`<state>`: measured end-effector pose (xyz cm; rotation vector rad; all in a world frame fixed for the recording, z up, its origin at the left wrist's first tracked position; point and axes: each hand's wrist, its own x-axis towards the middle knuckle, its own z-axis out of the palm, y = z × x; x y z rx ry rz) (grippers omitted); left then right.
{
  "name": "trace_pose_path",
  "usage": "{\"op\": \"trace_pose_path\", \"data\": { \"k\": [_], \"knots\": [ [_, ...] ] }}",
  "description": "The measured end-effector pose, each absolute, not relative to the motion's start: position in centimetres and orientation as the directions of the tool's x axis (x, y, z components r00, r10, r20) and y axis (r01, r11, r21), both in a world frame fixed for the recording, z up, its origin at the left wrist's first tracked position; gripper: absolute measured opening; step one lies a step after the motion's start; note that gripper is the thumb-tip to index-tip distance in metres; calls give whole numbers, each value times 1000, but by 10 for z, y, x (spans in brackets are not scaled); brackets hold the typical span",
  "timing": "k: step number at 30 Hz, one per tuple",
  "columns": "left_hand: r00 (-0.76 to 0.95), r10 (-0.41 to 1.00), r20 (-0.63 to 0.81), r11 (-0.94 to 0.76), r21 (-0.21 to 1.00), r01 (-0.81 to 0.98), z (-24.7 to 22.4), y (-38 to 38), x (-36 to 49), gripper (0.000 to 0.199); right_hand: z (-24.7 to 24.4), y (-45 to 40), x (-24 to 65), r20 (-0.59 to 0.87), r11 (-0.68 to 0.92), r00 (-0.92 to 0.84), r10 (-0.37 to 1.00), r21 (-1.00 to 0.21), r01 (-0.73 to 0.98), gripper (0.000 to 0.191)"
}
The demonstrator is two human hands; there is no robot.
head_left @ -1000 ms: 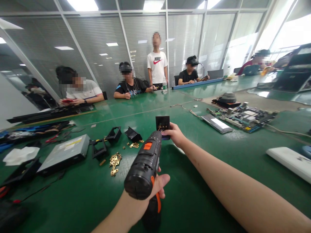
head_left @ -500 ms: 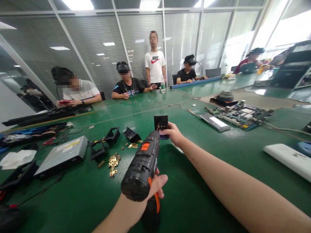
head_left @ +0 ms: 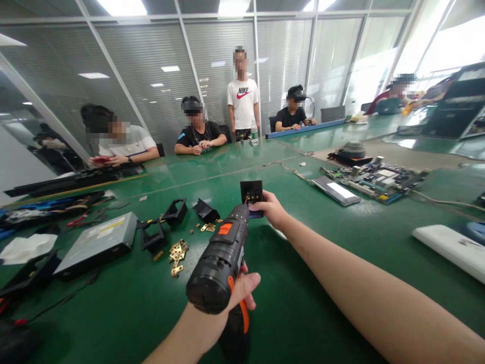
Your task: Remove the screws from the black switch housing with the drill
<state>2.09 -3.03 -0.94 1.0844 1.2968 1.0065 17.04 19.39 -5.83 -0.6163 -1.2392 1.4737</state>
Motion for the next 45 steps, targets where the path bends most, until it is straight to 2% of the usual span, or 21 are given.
{"op": "trace_pose_path", "data": {
  "k": [20, 33, 45],
  "knots": [
    [30, 980, -196, 194, 979, 68, -10, -32, 23, 44, -57, 193, 171, 254, 109, -311, 916, -903, -415, 38],
    [16, 973, -230, 227, 968, 110, -11, -32, 22, 52, -57, 195, 169, 266, 129, -286, 921, -898, -420, 30],
    [-8, 975, -223, 223, 972, 68, -12, -31, 26, 52, -58, 194, 166, 217, 146, -233, 948, -947, -288, 36]
  ]
}}
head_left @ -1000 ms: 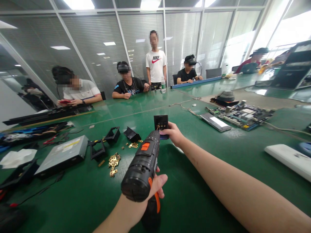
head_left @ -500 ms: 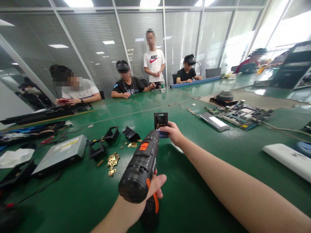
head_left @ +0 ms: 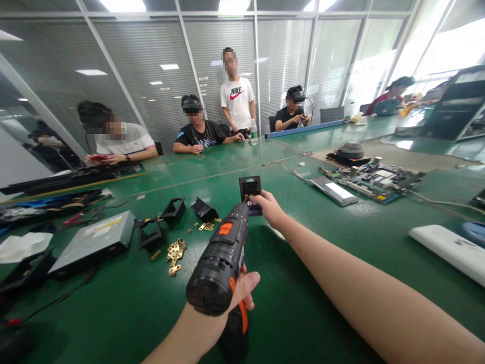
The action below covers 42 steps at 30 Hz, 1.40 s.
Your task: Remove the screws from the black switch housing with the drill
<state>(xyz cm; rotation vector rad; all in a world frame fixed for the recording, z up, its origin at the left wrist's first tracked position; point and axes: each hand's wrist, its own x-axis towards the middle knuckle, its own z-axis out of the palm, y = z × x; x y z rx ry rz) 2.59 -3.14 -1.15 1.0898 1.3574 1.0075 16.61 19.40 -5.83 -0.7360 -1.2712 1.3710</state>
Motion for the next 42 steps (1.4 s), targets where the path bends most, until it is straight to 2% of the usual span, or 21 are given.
{"op": "trace_pose_path", "data": {
  "k": [6, 12, 19, 26, 32, 38, 42],
  "knots": [
    [-30, 978, -207, 208, 976, 55, -13, -26, 25, 58, -58, 193, 165, 232, 187, -230, 945, -962, -200, 33],
    [-35, 976, -217, 219, 974, 59, -11, -32, 25, 45, -57, 192, 165, 252, 212, -245, 936, -961, -177, 34],
    [3, 978, -208, 207, 976, 61, -9, -29, 24, 52, -57, 190, 164, 268, 230, -240, 933, -958, -172, 30],
    [-7, 982, -190, 191, 981, 20, 2, -38, 28, 31, -59, 193, 163, 278, 241, -225, 934, -954, -180, 29],
    [13, 979, -204, 203, 978, 50, -2, -36, 26, 39, -59, 193, 164, 257, 217, -248, 934, -960, -175, 32],
    [8, 985, -175, 175, 984, 39, 4, -39, 27, 29, -59, 193, 164, 271, 233, -239, 933, -956, -176, 33],
    [5, 982, -191, 190, 979, 79, -5, -35, 24, 38, -59, 193, 163, 273, 234, -231, 934, -955, -183, 32]
  ]
}}
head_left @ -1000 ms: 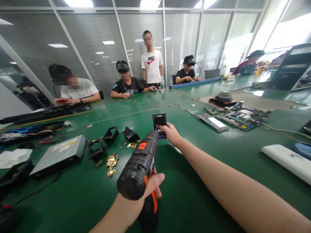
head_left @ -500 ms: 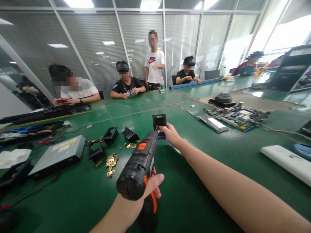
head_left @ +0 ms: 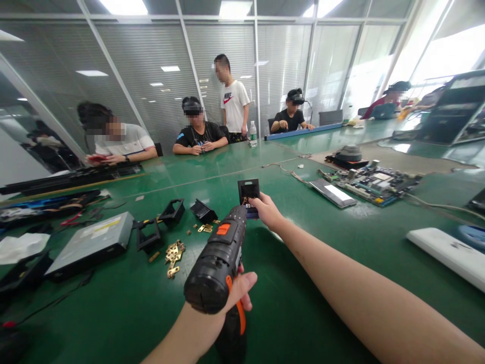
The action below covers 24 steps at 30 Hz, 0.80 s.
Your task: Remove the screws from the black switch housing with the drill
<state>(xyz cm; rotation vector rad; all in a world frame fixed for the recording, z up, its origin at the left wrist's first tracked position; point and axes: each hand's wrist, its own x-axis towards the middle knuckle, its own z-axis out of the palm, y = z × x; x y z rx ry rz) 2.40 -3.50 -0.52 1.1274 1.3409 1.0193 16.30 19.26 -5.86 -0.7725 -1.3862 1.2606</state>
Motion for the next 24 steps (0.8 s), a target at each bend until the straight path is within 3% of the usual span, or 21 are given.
{"op": "trace_pose_path", "data": {
  "k": [5, 10, 17, 24],
  "knots": [
    [-3, 981, -195, 195, 978, 76, -11, -32, 23, 49, -61, 194, 162, 278, 247, -216, 936, -956, -161, 31],
    [-19, 982, -186, 186, 982, 32, -3, -35, 26, 41, -60, 194, 163, 301, 271, -226, 926, -950, -155, 32],
    [-14, 973, -230, 230, 971, 60, -13, -31, 22, 55, -58, 194, 162, 349, 329, -194, 917, -936, -129, 32],
    [-11, 984, -179, 179, 983, 26, 1, -38, 27, 34, -61, 196, 161, 319, 299, -197, 927, -946, -123, 34]
  ]
}}
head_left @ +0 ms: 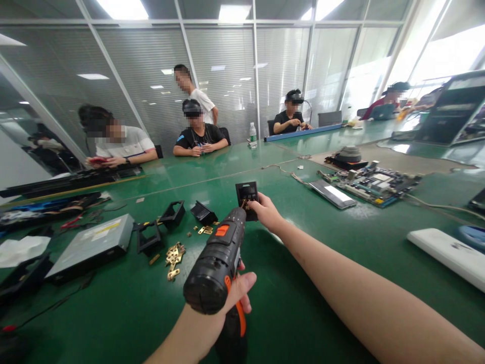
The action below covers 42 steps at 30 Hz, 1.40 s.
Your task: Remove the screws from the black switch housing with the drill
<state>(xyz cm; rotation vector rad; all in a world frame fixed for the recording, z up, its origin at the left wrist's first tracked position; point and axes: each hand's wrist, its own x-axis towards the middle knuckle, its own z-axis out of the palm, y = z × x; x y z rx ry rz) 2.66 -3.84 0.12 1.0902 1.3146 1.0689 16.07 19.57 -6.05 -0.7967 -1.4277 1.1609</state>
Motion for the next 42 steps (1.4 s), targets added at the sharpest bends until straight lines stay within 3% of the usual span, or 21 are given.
{"op": "trace_pose_path", "data": {
  "k": [13, 31, 42],
  "knots": [
    [-39, 980, -193, 191, 981, -37, 4, -40, 27, 37, -58, 194, 164, 339, 270, -311, 888, -931, -245, 35],
    [-93, 962, -256, 264, 961, 83, 12, -32, 20, 43, -68, 202, 165, 242, 89, -464, 852, -941, -327, 63],
    [-77, 951, -301, 303, 953, 16, 13, -35, 22, 48, -74, 205, 165, 278, 131, -463, 841, -937, -324, 63]
  ]
}}
